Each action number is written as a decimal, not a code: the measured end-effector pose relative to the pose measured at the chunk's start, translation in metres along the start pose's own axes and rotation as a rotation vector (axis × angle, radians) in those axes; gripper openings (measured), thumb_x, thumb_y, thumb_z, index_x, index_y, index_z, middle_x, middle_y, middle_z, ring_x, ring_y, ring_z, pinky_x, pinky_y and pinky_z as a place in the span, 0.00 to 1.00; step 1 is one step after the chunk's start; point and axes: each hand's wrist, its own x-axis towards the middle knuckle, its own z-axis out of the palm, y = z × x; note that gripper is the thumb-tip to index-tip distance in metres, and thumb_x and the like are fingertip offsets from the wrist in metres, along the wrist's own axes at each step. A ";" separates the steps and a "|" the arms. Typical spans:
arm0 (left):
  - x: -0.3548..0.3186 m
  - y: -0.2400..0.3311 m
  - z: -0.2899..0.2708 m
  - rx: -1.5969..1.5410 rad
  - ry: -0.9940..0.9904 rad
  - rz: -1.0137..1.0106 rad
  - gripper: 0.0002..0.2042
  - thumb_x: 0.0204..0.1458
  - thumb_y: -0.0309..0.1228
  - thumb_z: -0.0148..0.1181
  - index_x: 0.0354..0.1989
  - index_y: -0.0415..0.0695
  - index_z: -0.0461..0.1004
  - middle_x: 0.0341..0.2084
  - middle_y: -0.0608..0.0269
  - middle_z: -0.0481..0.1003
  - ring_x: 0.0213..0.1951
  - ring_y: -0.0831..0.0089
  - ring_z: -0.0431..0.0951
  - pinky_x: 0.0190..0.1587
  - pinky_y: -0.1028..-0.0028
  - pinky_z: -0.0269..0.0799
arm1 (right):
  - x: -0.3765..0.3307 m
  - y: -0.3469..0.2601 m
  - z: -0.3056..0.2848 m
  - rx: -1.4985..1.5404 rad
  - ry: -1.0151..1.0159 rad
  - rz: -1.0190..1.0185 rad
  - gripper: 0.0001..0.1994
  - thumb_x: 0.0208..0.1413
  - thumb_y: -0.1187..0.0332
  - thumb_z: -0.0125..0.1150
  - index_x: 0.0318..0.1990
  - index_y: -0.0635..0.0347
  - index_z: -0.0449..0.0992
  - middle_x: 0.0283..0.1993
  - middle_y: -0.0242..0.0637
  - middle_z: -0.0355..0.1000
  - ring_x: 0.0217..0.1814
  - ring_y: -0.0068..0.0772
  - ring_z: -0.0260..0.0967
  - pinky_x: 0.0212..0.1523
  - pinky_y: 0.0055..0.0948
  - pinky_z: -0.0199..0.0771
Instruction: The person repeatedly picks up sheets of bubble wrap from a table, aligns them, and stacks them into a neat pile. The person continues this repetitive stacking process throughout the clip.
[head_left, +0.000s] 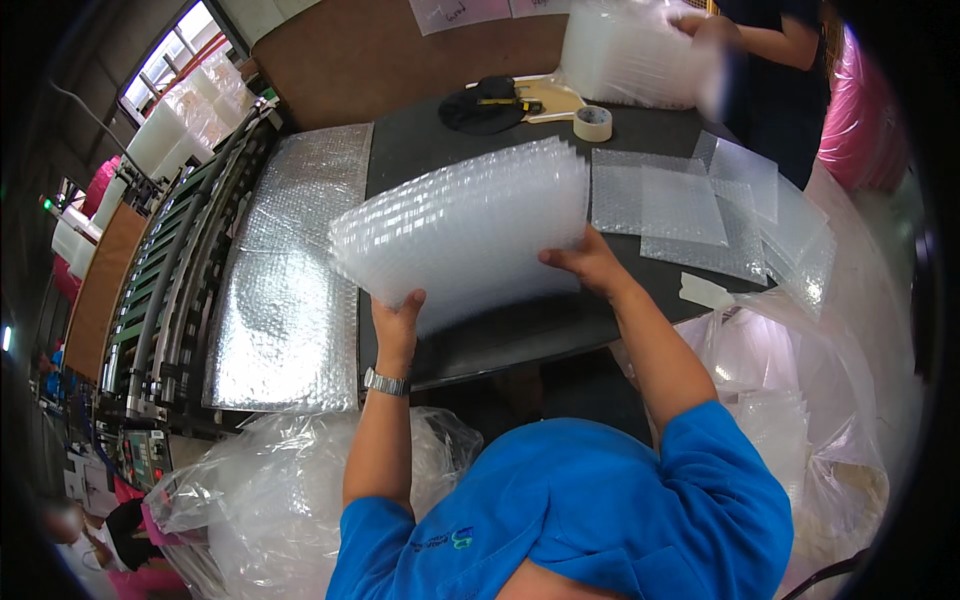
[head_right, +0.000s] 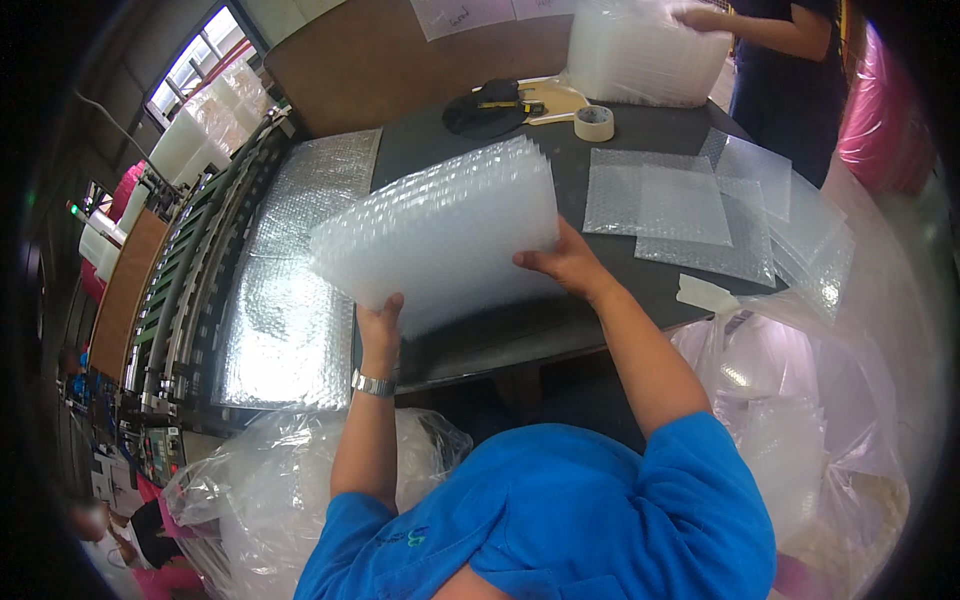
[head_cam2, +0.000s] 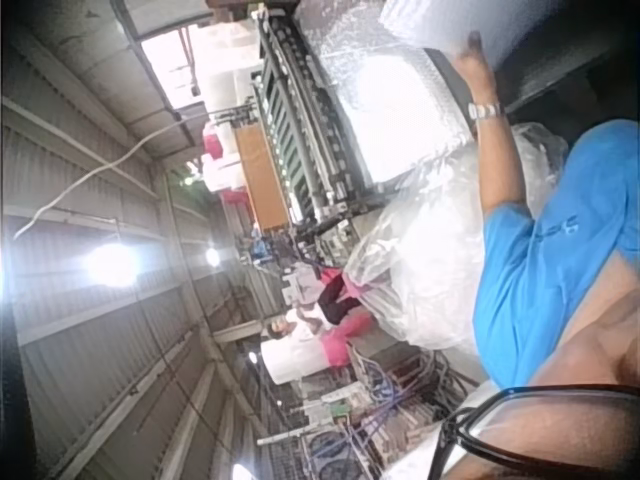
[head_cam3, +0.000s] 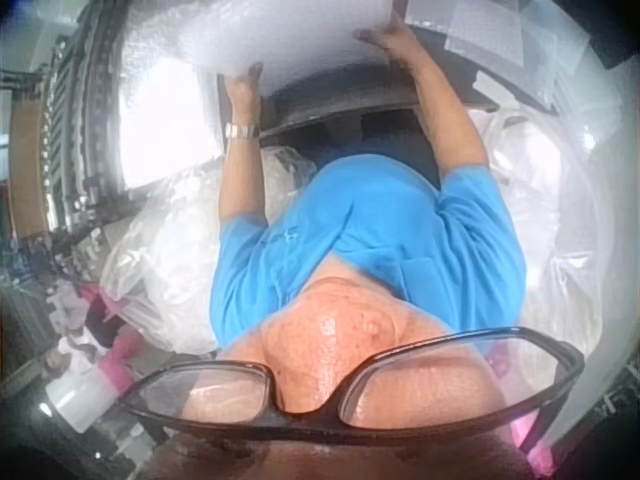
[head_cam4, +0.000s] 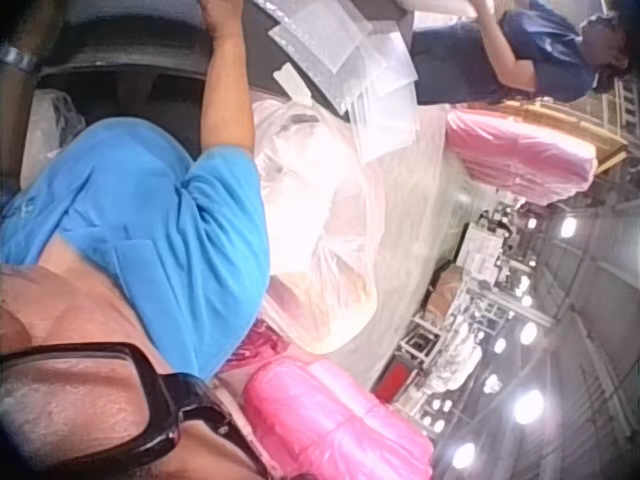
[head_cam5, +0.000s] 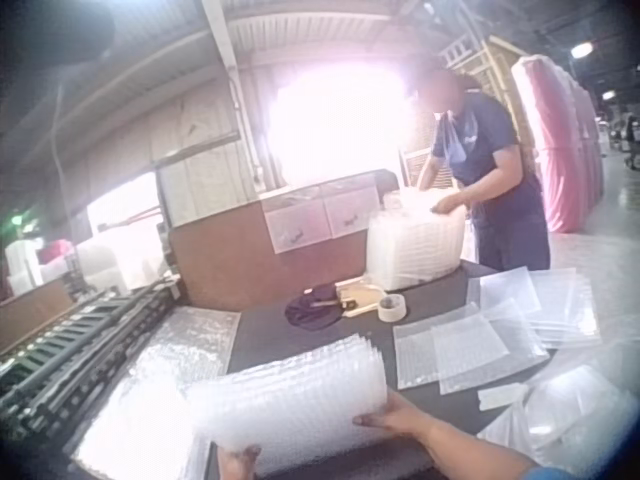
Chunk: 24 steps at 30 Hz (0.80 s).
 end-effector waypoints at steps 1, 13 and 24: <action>-0.001 0.003 0.000 -0.046 -0.053 0.004 0.32 0.43 0.45 0.60 0.51 0.35 0.58 0.46 0.55 0.65 0.47 0.69 0.65 0.49 0.71 0.61 | -0.001 0.004 0.000 0.052 0.032 -0.006 0.33 0.39 0.67 0.66 0.54 0.62 0.57 0.49 0.39 0.64 0.53 0.33 0.59 0.54 0.32 0.59; -0.007 0.100 0.023 -0.493 -0.390 -0.119 0.42 0.48 0.62 0.37 0.60 0.35 0.44 0.57 0.51 0.54 0.59 0.65 0.54 0.58 0.67 0.52 | -0.009 0.035 0.002 0.806 -0.146 0.456 0.29 0.43 0.60 0.63 0.50 0.68 0.63 0.48 0.45 0.66 0.51 0.39 0.64 0.52 0.40 0.63; 0.030 0.000 -0.026 0.883 -0.195 0.072 0.31 0.47 0.53 0.48 0.56 0.48 0.58 0.56 0.53 0.57 0.58 0.58 0.56 0.57 0.57 0.50 | -0.033 0.031 -0.034 0.872 0.017 0.274 0.22 0.44 0.61 0.62 0.45 0.64 0.68 0.42 0.41 0.70 0.44 0.37 0.68 0.46 0.37 0.69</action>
